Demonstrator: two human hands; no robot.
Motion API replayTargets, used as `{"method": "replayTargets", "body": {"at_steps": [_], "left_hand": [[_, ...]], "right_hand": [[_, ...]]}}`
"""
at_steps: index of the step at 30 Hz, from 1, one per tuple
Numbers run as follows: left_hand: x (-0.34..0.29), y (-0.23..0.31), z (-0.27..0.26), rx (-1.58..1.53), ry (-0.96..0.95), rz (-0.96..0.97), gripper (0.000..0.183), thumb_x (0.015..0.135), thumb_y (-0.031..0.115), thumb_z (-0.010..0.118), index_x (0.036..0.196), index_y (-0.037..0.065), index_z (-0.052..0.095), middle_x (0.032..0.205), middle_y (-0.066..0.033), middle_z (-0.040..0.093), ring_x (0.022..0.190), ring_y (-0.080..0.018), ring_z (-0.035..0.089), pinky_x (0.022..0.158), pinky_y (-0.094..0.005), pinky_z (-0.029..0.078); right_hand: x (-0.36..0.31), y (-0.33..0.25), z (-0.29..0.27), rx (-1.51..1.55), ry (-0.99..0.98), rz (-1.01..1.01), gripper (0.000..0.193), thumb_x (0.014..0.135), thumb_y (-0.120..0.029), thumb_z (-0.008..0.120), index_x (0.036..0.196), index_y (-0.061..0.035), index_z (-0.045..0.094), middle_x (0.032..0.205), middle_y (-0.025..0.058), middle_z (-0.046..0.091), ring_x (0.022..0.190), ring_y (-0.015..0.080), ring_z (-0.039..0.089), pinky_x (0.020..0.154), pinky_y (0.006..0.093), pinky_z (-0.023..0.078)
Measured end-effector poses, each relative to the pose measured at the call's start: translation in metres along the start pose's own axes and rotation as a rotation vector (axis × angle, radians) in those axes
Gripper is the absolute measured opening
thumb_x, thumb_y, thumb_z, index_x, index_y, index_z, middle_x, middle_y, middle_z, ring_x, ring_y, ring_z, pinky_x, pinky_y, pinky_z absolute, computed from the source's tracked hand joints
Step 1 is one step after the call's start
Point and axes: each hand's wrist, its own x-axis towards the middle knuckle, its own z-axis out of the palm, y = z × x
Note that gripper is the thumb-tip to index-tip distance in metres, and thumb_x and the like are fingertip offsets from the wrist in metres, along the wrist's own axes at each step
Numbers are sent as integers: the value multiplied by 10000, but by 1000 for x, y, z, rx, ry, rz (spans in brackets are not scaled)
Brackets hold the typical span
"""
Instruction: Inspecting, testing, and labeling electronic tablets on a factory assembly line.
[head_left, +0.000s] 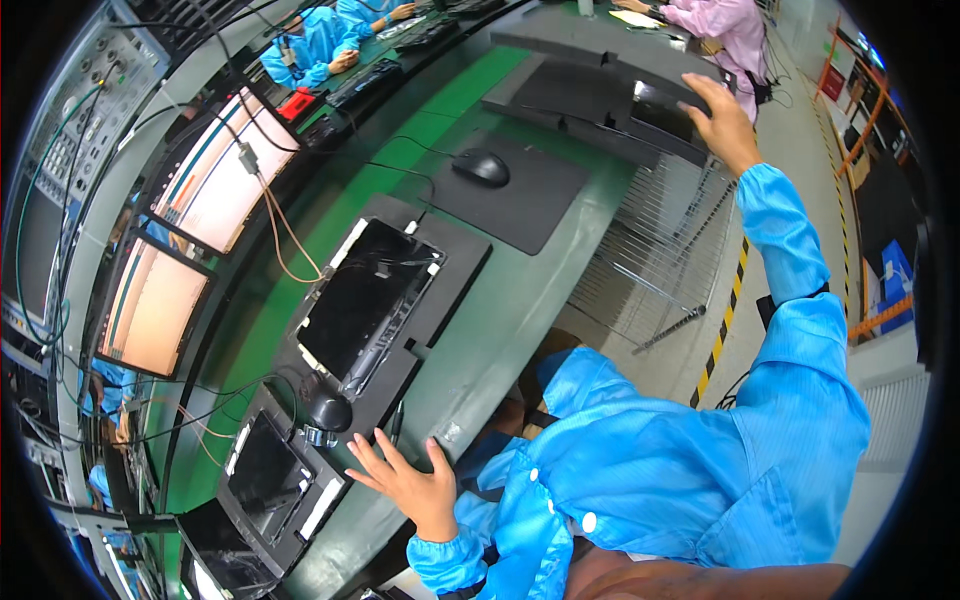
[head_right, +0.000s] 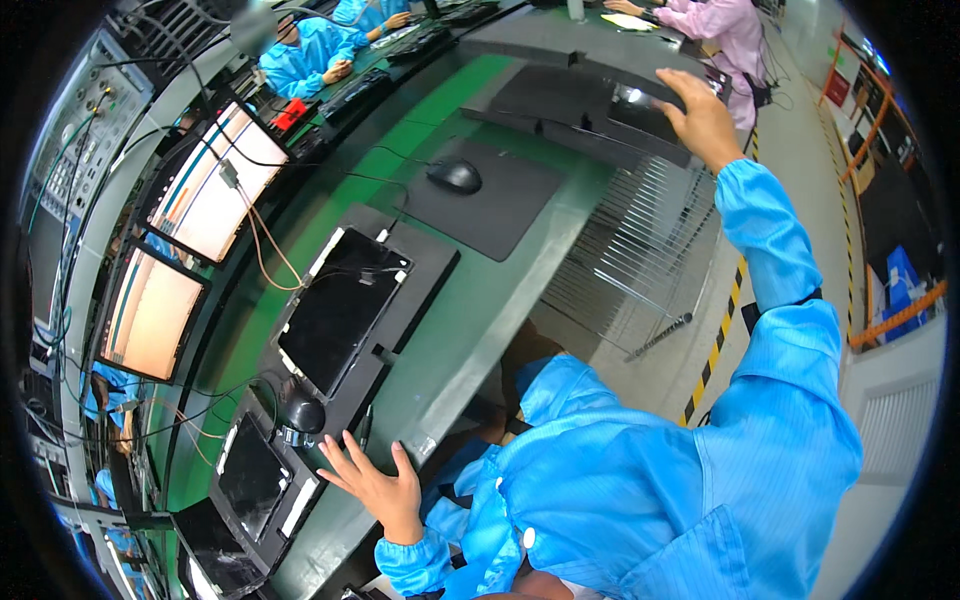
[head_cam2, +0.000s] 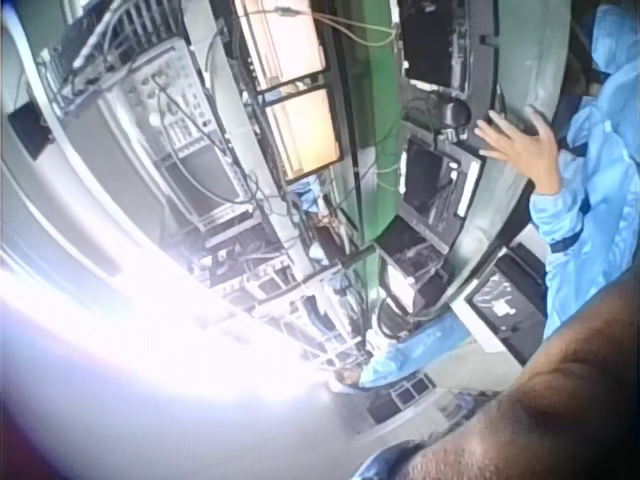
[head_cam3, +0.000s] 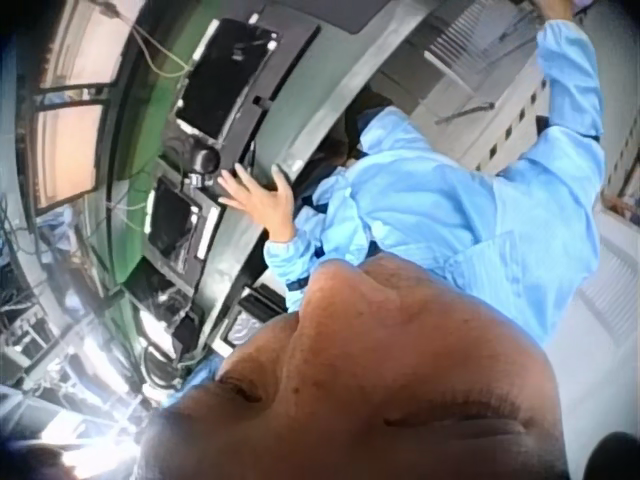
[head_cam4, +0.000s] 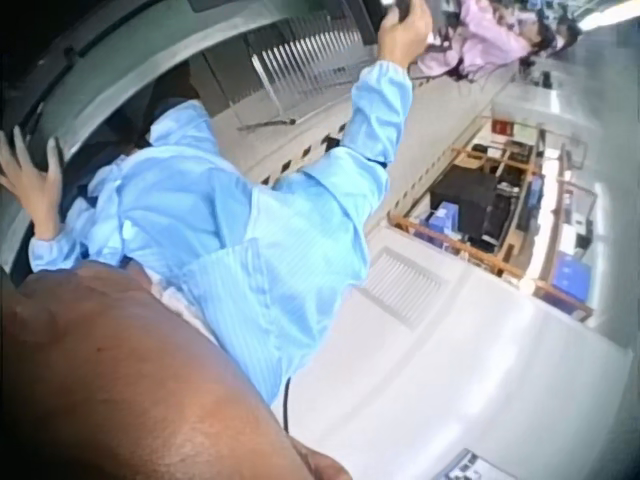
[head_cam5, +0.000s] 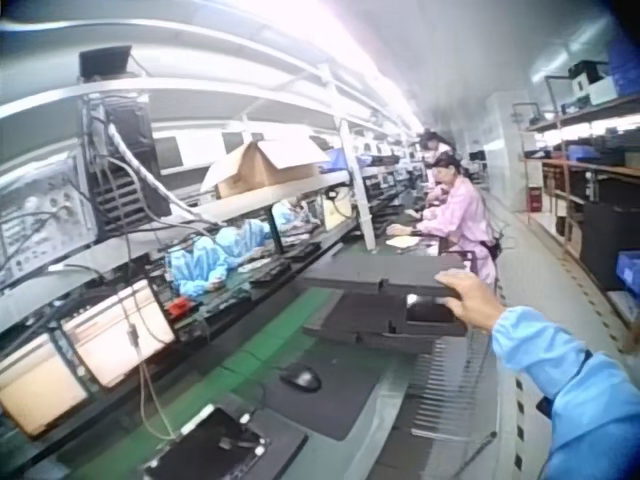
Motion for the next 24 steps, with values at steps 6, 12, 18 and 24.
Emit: {"method": "replayTargets", "body": {"at_steps": [6,12,18,24], "left_hand": [[-8,-8,8,-4,88,27,739,910,264,706,1532,6,401,1617,-243,312,1533,-429,249,1222,-681,69],[-9,-7,8,22,115,80,672,927,260,703,1489,-12,454,1590,-248,365,1521,-443,276,1219,-686,91],[-4,-2,5,5,247,204,602,919,253,705,1440,18,518,1551,-220,434,1477,-448,343,1211,-654,148],[-20,-19,5,-193,242,27,535,817,217,762,1303,39,625,1491,-215,473,1456,-433,386,1217,-661,142]], "right_hand": [[-120,66,-60,-221,184,337,623,871,4,597,1466,-176,553,1486,83,565,1401,298,491,1155,401,409],[-306,102,-122,-545,-37,599,680,838,32,568,1489,-157,525,1515,86,536,1434,307,454,1183,401,384],[-388,61,-100,-296,-139,445,663,801,42,519,1449,-90,560,1481,142,558,1437,346,444,1209,442,338],[-422,67,-49,82,-96,329,590,1003,-382,594,1425,29,560,1436,266,565,1354,413,507,1165,485,368]]}}
